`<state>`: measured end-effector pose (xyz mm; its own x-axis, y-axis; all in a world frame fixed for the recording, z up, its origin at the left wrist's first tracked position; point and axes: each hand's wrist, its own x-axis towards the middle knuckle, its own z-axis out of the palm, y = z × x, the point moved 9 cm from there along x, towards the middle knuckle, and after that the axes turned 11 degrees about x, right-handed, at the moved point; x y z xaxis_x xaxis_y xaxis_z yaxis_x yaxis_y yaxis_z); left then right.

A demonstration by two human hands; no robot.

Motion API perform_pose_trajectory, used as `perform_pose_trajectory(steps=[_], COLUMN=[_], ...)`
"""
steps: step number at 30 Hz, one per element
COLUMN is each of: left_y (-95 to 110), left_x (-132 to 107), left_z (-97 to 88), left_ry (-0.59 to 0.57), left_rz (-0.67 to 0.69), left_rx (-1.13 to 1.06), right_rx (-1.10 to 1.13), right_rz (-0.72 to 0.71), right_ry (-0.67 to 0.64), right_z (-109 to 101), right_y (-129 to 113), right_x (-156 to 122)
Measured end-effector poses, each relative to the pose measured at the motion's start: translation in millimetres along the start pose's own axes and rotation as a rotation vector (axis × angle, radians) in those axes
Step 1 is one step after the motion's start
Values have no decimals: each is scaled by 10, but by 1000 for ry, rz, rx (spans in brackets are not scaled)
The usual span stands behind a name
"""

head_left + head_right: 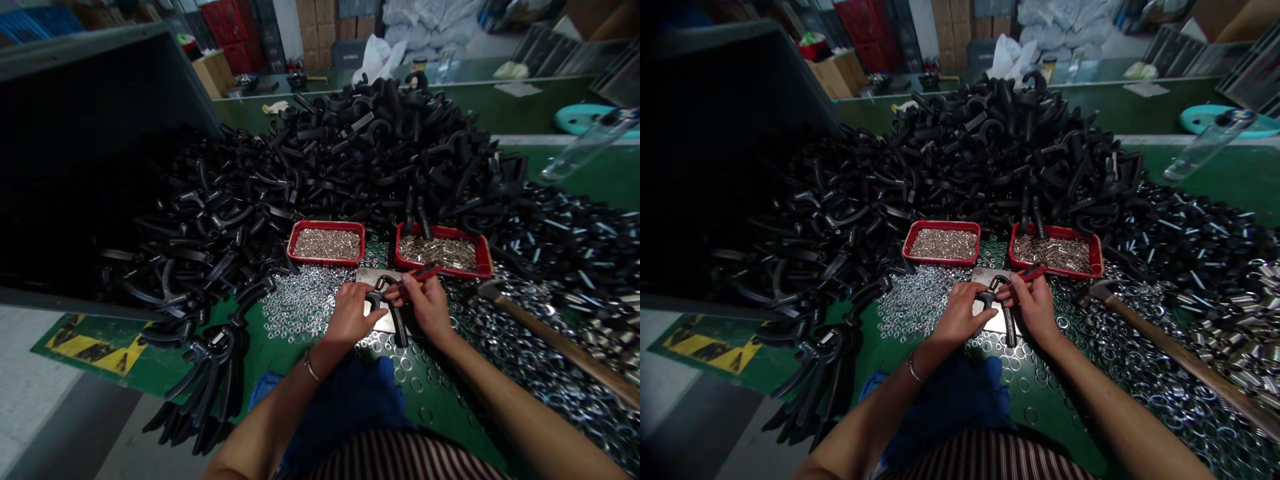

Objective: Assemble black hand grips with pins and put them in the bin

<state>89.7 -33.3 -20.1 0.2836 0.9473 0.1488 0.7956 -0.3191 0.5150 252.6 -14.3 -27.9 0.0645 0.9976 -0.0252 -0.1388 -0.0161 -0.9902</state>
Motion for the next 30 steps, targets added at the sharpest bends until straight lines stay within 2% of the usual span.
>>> perform_pose_trajectory(steps=[7,11,14,18,20,23,24,25,27,30], left_y=[-26,-33,-36,-3,-2,-18,-21,-22,-31,-55], left_x=[2,5,-1,-9,-4,6,8,8,8,7], left_z=[26,28,24,5,-8,-10,-5,-1,6,17], left_ry=[-9,-11,-24,-40,-42,-52,-58,-61,-62,-55], left_rz=[14,13,12,32,12,-25,-26,-22,-9,-2], left_rx=[4,0,-9,-9,-10,-27,-33,-38,-40,-37], right_rx=[7,-74,-276,-579,-467,-85,39,149,288,261], right_rz=[-5,-12,-73,-209,-124,171,220,225,145,109], right_ry=[12,-16,-87,-232,-288,-436,-438,-403,-264,-195], right_z=[-9,10,69,273,338,443,430,376,171,-6], right_y=[23,-42,-140,-302,-306,-218,-233,-269,-335,-215], right_x=[17,1,-26,25,147,313,362,415,483,357])
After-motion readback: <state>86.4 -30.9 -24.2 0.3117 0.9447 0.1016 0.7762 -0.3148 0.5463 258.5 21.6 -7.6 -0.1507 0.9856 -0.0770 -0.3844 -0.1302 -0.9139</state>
